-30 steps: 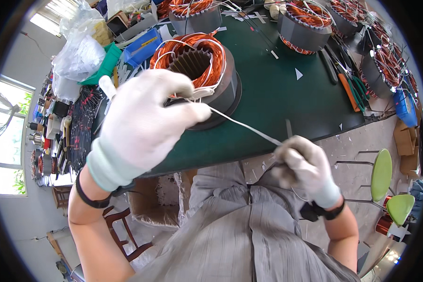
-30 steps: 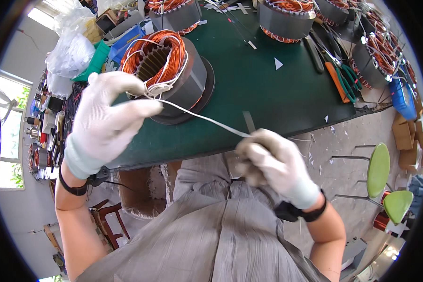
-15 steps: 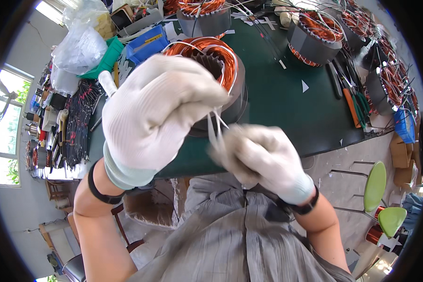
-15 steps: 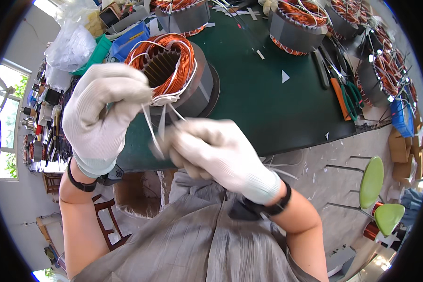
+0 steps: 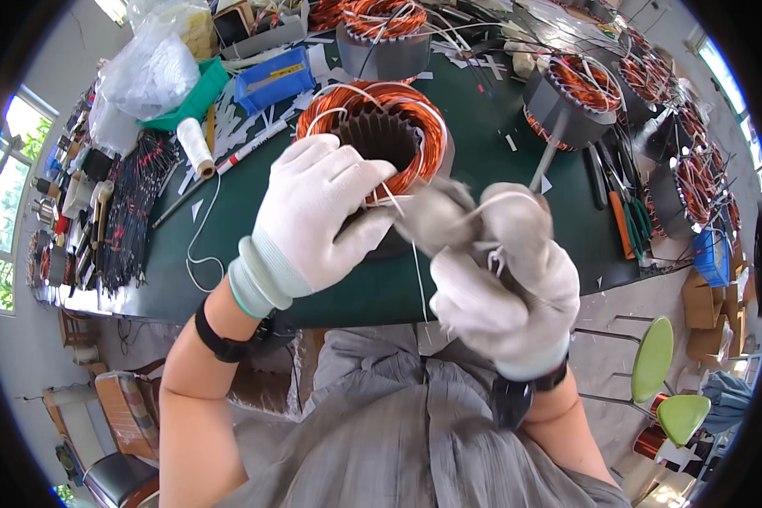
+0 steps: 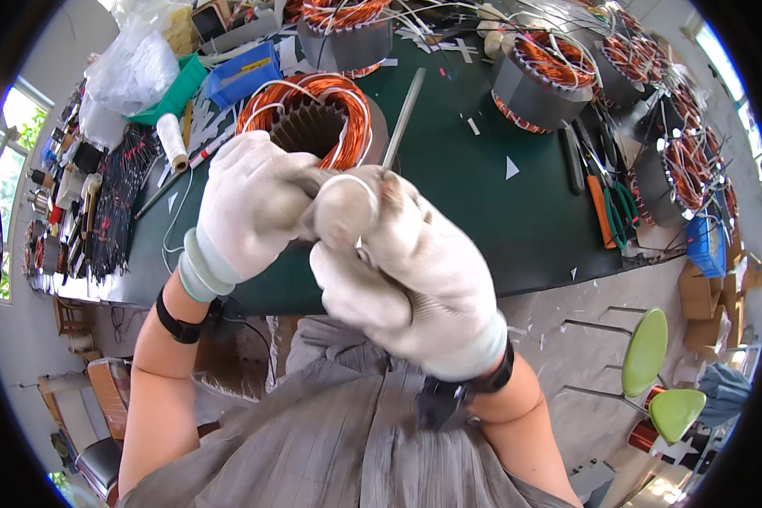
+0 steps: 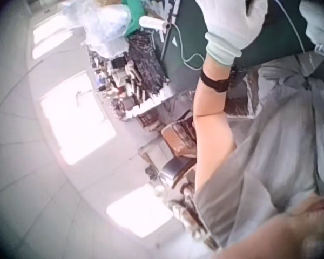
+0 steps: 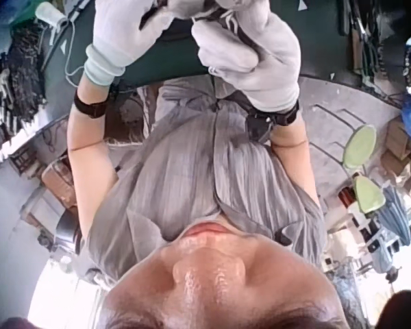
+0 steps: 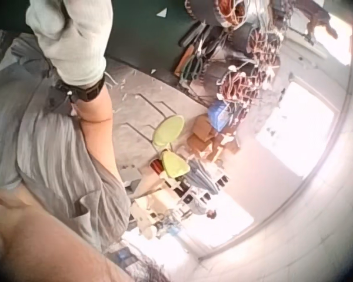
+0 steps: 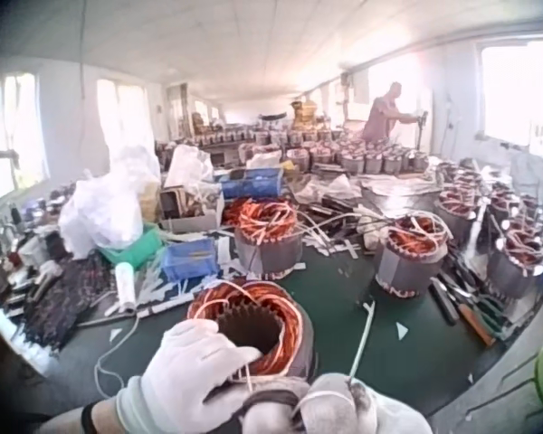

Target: The person secures the wiring of a motor stator by hand, threading a white cord through the copper coils and tying knots to bundle the wires together. They pull the cord tight and repeat the process at different points around the circumference of the stator.

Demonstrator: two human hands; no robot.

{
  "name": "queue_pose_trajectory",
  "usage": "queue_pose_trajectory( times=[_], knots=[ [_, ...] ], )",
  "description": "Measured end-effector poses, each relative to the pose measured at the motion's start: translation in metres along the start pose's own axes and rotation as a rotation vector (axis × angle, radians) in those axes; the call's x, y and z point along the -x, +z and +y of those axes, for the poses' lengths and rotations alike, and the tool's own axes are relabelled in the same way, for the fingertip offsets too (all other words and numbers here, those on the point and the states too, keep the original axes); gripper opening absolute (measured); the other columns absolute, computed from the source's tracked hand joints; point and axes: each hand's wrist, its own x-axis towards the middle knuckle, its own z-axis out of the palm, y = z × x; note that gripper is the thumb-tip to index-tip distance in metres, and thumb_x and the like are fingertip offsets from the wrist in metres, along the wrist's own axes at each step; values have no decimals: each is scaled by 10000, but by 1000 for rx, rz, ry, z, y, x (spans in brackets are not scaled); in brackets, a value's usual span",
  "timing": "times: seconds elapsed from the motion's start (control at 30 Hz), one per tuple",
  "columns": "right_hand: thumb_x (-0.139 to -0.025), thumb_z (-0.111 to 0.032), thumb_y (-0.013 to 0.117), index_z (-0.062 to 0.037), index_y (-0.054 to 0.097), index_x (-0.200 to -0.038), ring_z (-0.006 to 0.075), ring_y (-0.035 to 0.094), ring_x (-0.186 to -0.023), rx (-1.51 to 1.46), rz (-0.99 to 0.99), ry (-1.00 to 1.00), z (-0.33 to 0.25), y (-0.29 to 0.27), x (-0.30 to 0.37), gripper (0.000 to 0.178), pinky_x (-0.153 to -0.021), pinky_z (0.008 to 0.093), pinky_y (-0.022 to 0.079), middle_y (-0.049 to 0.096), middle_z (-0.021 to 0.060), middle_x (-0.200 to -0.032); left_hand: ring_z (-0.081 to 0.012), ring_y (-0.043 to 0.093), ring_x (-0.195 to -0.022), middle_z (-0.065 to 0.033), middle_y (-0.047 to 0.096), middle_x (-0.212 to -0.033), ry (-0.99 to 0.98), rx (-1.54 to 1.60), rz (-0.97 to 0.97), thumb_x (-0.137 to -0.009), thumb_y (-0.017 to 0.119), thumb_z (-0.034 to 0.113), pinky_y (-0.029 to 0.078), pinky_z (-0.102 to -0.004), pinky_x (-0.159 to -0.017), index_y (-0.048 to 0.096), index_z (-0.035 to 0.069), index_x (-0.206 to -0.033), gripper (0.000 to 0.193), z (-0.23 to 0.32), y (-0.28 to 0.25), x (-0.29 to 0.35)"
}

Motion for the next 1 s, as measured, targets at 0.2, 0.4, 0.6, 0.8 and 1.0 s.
queue_pose_trajectory(
  times=[0.2,0.4,0.6,0.8,1.0],
  knots=[
    [-1014,-160,526,19,618,-949,16,423,-615,500,347,-75,38,-26,35,212,-549,178,331,610,36,-842,-295,543,-720,-81,563,-754,67,58,-33,-706,693,102,427,-391,-722,679,25,-966,271,-11,-6,-5],
    [-967,-21,534,8,623,-884,130,565,-687,1438,216,-384,52,-55,10,125,-647,271,469,631,68,-798,-289,571,-774,-92,601,-811,38,6,-95,-711,689,78,440,-374,-757,678,27,-946,241,-8,-17,-4],
    [-941,0,555,-9,643,-887,231,626,-775,1322,215,-552,86,-67,12,104,-735,330,512,634,114,-835,-289,563,-801,-91,591,-822,-46,66,-107,-733,778,139,436,-376,-761,644,29,-901,241,2,-8,-11],
    [-1077,-221,461,-1,621,-1266,26,519,-497,800,725,-226,56,-27,37,331,-460,186,409,723,116,-988,-256,518,-743,-86,536,-767,-147,-21,2,-755,785,102,415,-354,-709,622,22,-819,192,9,2,-6],
    [-1063,-149,462,78,560,-1340,77,623,-615,761,481,-406,55,-39,101,371,-510,190,448,575,229,-1388,-220,503,-708,-63,529,-742,-80,27,27,-747,776,65,403,-339,-669,636,31,-806,155,8,8,-6]
  ],
)
